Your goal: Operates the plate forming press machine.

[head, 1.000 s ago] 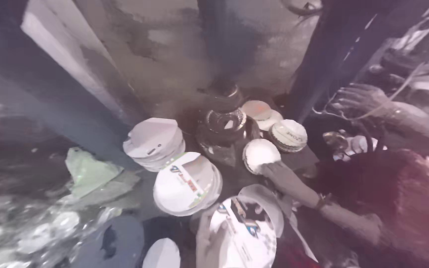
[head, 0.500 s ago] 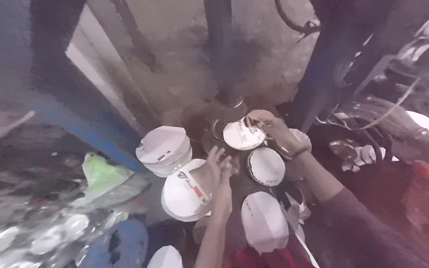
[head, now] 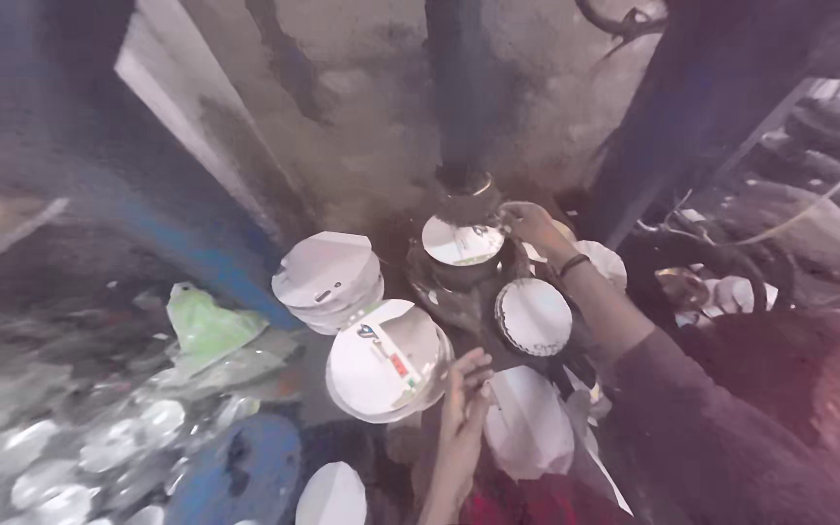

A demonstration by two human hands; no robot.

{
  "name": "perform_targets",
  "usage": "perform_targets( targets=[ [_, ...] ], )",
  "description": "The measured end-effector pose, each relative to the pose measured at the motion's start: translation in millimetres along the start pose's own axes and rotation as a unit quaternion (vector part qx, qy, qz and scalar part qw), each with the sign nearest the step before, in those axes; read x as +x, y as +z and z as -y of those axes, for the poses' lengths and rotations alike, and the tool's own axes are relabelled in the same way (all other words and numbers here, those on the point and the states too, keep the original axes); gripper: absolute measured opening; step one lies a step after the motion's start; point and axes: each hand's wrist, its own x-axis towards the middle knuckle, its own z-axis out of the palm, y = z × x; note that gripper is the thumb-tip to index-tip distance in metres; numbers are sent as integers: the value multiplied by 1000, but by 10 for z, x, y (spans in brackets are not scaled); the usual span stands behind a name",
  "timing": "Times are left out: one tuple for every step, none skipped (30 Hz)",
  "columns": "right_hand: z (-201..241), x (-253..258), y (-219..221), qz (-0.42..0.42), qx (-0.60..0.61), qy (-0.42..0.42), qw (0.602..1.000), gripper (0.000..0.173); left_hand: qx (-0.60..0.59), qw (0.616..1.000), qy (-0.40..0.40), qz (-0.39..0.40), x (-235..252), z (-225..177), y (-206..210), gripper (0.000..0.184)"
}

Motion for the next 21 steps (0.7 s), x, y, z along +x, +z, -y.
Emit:
perform_targets(
  targets=[
    [-12, -118, -41, -10, 14, 7, 1000, 37, 5, 1000, 1, 9, -14, 32, -3, 50],
    [-10, -295, -88, -21, 40, 1, 999, 37, 6, 1000, -6, 16, -24, 69, -4, 50],
    [-19, -514, -127, -24, 77, -10, 997, 35, 3, 999, -24, 22, -32, 103, -4, 51],
    [-36, -784, -177, -6, 114, -19, 993, 33, -3, 998, -51, 32, -39, 133, 5, 53],
    [-81, -1078, -224, 35, 138, -19, 990, 30, -11, 996, -80, 44, -49, 159, 23, 55],
    [-104, -1371, -270, 90, 144, -11, 985, 28, -20, 993, -104, 59, -48, 177, 45, 54],
    [-116, -1659, -306, 153, 134, 1, 979, 27, -26, 990, -123, 70, -44, 191, 73, 51],
    [-164, -1923, -305, 216, 106, 7, 971, 27, -30, 989, -131, 70, -45, 221, 106, 46],
    [-249, -2163, -247, 258, 70, 4, 964, 27, -23, 989, -130, 60, -61, 268, 132, 42],
    [-342, -2363, -137, 261, 10, 4, 965, 26, -2, 992, -118, 49, -64, 332, 138, 39],
    [-419, -2524, 4, 231, -65, 23, 970, 27, 30, 994, -98, 40, -54, 424, 129, 38],
    [-497, -2648, 175, 189, -137, 66, 970, 31, 72, 994, -81, 34, -48, 536, 114, 38],
    [-589, -2724, 351, 152, -191, 119, 962, 39, 131, 988, -72, 33, -52, 631, 99, 38],
    [-679, -2761, 503, 118, -230, 149, 955, 48, 202, 976, -67, 35, -57, 692, 95, 38],
    [-763, -2766, 618, 85, -249, 155, 952, 53, 276, 958, -70, 42, -52, 712, 105, 40],
    [-845, -2750, 701, 65, -262, 151, 951, 55, 337, 936, -86, 59, -43, 716, 119, 41],
    [-884, -2726, 755, 64, -262, 151, 951, 56, 380, 916, -104, 79, -41, 731, 128, 43],
    [-917, -2683, 788, 72, -261, 150, 951, 59, 403, 903, -116, 96, -30, 765, 134, 44],
    [-943, -2646, 812, 81, -258, 146, 952, 62, 413, 895, -133, 109, -21, 801, 146, 47],
    [-950, -2614, 826, 91, -250, 145, 953, 67, 418, 887, -153, 121, -7, 841, 153, 50],
    [-947, -2588, 833, 101, -245, 145, 953, 70, 425, 876, -184, 137, 15, 868, 157, 53]
  ],
)
